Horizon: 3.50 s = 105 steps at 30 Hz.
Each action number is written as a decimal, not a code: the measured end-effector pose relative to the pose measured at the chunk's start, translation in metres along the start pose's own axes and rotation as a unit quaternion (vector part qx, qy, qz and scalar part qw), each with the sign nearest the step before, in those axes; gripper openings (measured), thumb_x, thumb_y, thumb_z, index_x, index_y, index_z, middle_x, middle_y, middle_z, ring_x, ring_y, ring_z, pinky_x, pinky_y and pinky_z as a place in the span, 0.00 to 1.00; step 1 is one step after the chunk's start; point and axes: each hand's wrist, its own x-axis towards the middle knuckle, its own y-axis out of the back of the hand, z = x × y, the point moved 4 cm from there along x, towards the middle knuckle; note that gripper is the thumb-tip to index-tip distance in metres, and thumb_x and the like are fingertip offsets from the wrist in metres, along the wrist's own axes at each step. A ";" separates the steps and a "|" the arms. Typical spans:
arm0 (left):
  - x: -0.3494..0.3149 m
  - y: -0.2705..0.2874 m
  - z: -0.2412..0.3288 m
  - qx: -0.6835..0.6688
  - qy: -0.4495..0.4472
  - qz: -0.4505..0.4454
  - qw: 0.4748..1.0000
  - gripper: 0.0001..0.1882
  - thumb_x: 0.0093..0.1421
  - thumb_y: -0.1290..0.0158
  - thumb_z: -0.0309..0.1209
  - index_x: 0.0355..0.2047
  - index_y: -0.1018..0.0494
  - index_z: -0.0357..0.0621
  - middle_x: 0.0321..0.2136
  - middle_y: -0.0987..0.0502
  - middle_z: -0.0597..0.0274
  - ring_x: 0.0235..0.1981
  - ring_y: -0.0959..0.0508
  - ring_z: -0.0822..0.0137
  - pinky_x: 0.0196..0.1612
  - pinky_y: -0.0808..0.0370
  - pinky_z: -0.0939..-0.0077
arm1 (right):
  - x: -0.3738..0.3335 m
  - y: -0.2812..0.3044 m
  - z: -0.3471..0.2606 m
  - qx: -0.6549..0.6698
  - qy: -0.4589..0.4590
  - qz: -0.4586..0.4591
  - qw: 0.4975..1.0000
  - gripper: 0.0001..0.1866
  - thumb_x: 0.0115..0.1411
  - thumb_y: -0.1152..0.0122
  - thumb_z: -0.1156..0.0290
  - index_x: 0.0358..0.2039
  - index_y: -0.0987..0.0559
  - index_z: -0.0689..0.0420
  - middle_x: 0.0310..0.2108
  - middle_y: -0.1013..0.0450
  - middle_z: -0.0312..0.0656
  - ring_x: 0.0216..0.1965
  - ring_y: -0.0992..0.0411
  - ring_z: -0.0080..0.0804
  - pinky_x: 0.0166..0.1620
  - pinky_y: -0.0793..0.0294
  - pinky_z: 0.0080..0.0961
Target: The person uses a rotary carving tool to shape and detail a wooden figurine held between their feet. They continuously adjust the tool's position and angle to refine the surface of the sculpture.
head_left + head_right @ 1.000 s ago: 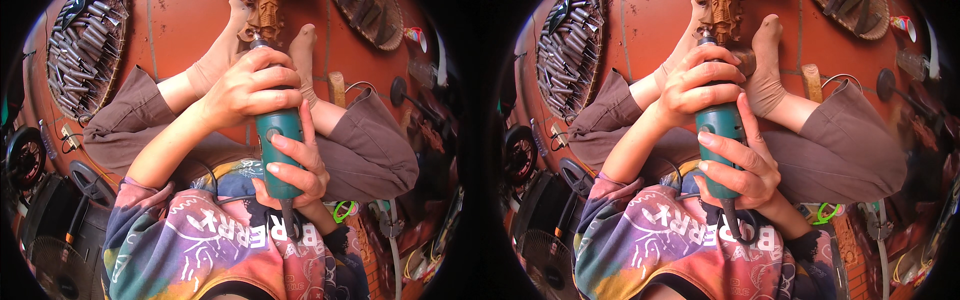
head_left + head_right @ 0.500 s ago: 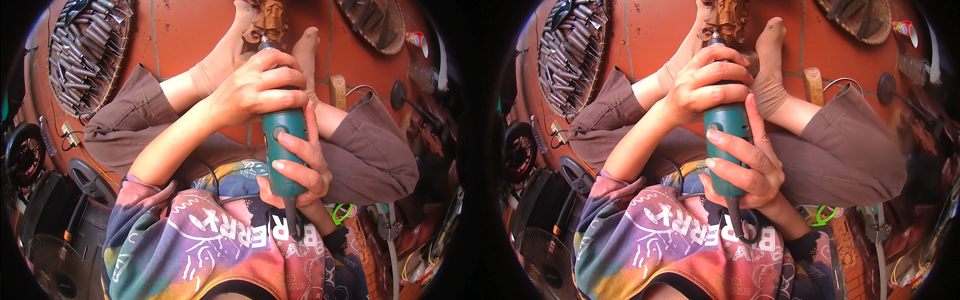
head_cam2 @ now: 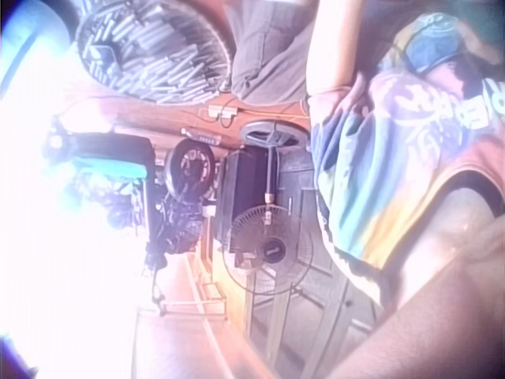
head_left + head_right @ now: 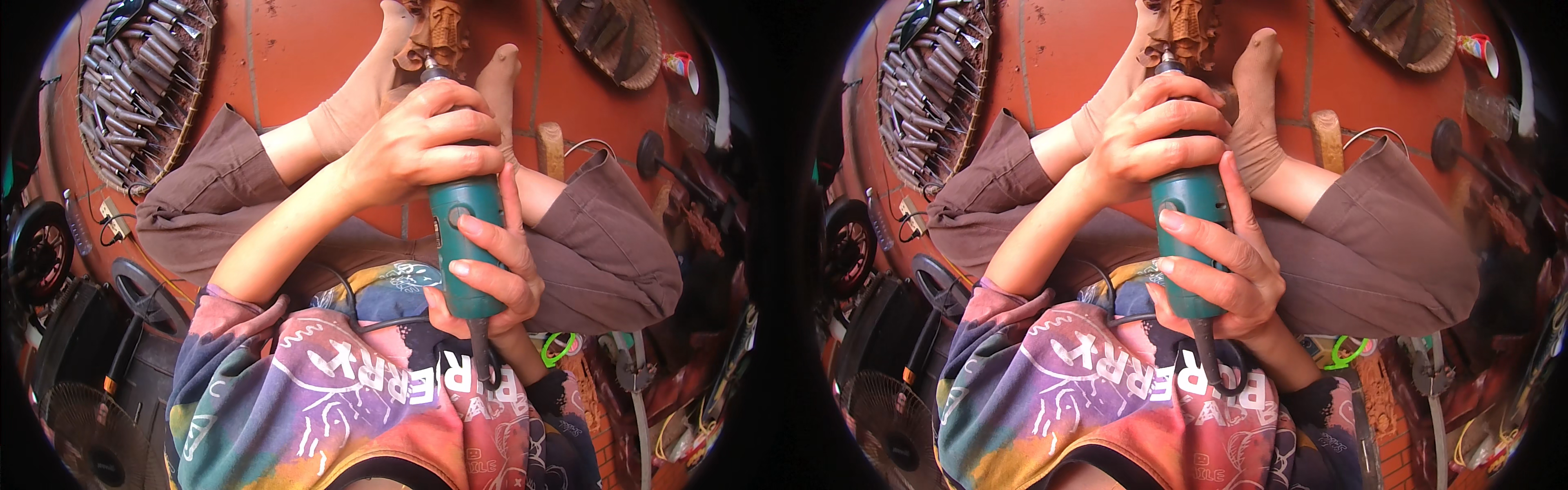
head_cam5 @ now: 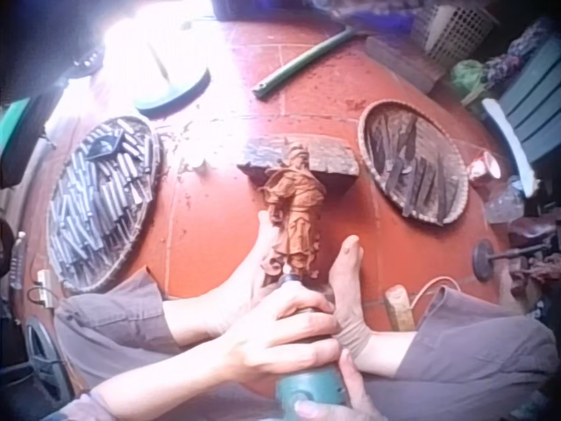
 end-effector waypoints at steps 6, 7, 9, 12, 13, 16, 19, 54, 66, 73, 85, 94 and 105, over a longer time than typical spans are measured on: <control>0.002 -0.006 0.001 0.028 0.010 0.012 0.999 0.20 0.41 0.40 0.32 0.38 0.24 0.42 0.38 0.23 0.59 0.42 0.24 0.53 0.43 0.25 0.60 | 0.002 0.012 0.006 0.022 -0.005 -0.018 1.000 0.21 0.41 0.27 0.75 0.37 0.23 0.51 0.46 0.24 0.44 0.52 0.26 0.52 0.63 0.43 0.71; 0.002 -0.008 0.001 0.031 0.010 0.016 0.999 0.20 0.41 0.40 0.32 0.38 0.24 0.42 0.38 0.23 0.59 0.42 0.24 0.53 0.43 0.25 0.60 | 0.003 0.015 0.006 0.025 -0.002 -0.019 0.999 0.21 0.41 0.27 0.75 0.37 0.23 0.51 0.46 0.24 0.44 0.52 0.26 0.51 0.63 0.43 0.71; 0.003 -0.011 0.001 0.041 0.019 0.028 0.999 0.20 0.41 0.40 0.32 0.38 0.24 0.44 0.38 0.23 0.60 0.43 0.24 0.53 0.44 0.25 0.61 | 0.007 0.020 0.008 0.034 0.005 -0.021 0.999 0.21 0.41 0.27 0.75 0.38 0.24 0.51 0.46 0.24 0.44 0.51 0.25 0.51 0.63 0.43 0.70; 0.006 -0.016 0.002 0.052 0.035 0.047 0.997 0.20 0.41 0.39 0.32 0.38 0.24 0.46 0.38 0.23 0.61 0.43 0.24 0.54 0.44 0.25 0.61 | 0.014 0.028 0.012 0.043 0.013 -0.031 0.999 0.21 0.41 0.28 0.75 0.37 0.24 0.51 0.46 0.24 0.46 0.52 0.26 0.52 0.63 0.43 0.71; 0.007 -0.017 0.002 0.056 0.041 0.054 0.996 0.20 0.41 0.39 0.31 0.38 0.24 0.47 0.38 0.23 0.61 0.43 0.24 0.54 0.44 0.25 0.61 | 0.016 0.031 0.012 0.046 0.015 -0.032 0.998 0.21 0.41 0.28 0.75 0.37 0.24 0.52 0.46 0.24 0.46 0.52 0.26 0.53 0.63 0.43 0.71; 0.009 -0.017 0.002 0.066 0.068 0.081 0.992 0.19 0.41 0.39 0.31 0.38 0.23 0.48 0.38 0.23 0.62 0.43 0.24 0.54 0.45 0.25 0.61 | 0.022 0.037 0.015 0.066 -0.001 -0.045 0.997 0.23 0.37 0.28 0.75 0.37 0.24 0.52 0.46 0.24 0.49 0.54 0.29 0.60 0.63 0.44 0.71; 0.014 -0.021 0.002 0.074 0.087 0.104 0.988 0.20 0.41 0.38 0.32 0.37 0.23 0.47 0.37 0.23 0.62 0.43 0.24 0.54 0.45 0.26 0.62 | 0.031 0.047 0.017 0.080 0.000 -0.067 0.995 0.23 0.37 0.28 0.73 0.37 0.24 0.53 0.46 0.24 0.52 0.55 0.32 0.67 0.62 0.43 0.71; 0.051 -0.006 -0.002 0.049 0.263 0.447 0.854 0.22 0.39 0.38 0.20 0.38 0.27 0.45 0.35 0.25 0.57 0.41 0.27 0.49 0.43 0.28 0.58 | 0.192 0.036 -0.029 -0.041 -0.068 -0.426 0.901 0.26 0.41 0.30 0.60 0.38 0.26 0.61 0.47 0.27 0.59 0.57 0.32 0.56 0.67 0.48 0.61; 0.043 -0.019 0.003 0.037 0.223 0.274 0.935 0.23 0.38 0.37 0.24 0.39 0.25 0.45 0.38 0.25 0.60 0.45 0.28 0.51 0.48 0.30 0.57 | 0.118 0.076 0.002 0.063 -0.080 -0.259 0.961 0.24 0.45 0.29 0.64 0.41 0.26 0.59 0.51 0.28 0.59 0.61 0.37 0.64 0.66 0.50 0.64; 0.025 -0.021 0.006 0.052 0.153 0.123 0.979 0.17 0.45 0.43 0.26 0.39 0.25 0.47 0.39 0.25 0.62 0.46 0.28 0.53 0.51 0.30 0.58 | 0.046 0.065 0.016 0.092 -0.059 -0.110 0.988 0.25 0.42 0.29 0.65 0.43 0.24 0.54 0.50 0.27 0.54 0.59 0.34 0.63 0.67 0.55 0.69; 0.016 -0.014 0.022 0.048 0.069 0.063 0.994 0.15 0.46 0.44 0.33 0.37 0.25 0.47 0.38 0.25 0.64 0.44 0.26 0.57 0.46 0.28 0.64 | 0.006 0.042 0.006 0.070 0.035 -0.023 0.997 0.23 0.42 0.28 0.68 0.41 0.24 0.53 0.47 0.25 0.51 0.53 0.29 0.64 0.63 0.51 0.76; 0.016 -0.022 0.008 0.054 0.096 0.081 0.991 0.18 0.43 0.40 0.29 0.38 0.25 0.47 0.39 0.24 0.65 0.45 0.26 0.55 0.48 0.28 0.62 | 0.020 0.050 0.015 0.062 -0.010 -0.061 0.996 0.24 0.41 0.28 0.68 0.41 0.24 0.52 0.48 0.25 0.52 0.57 0.35 0.73 0.63 0.49 0.73; 0.019 -0.024 0.002 0.087 0.109 0.131 0.982 0.17 0.45 0.40 0.30 0.38 0.24 0.47 0.37 0.24 0.63 0.44 0.26 0.54 0.48 0.28 0.62 | 0.039 0.060 0.023 0.079 0.000 -0.113 0.991 0.24 0.42 0.29 0.68 0.41 0.24 0.55 0.48 0.26 0.55 0.57 0.35 0.72 0.64 0.51 0.74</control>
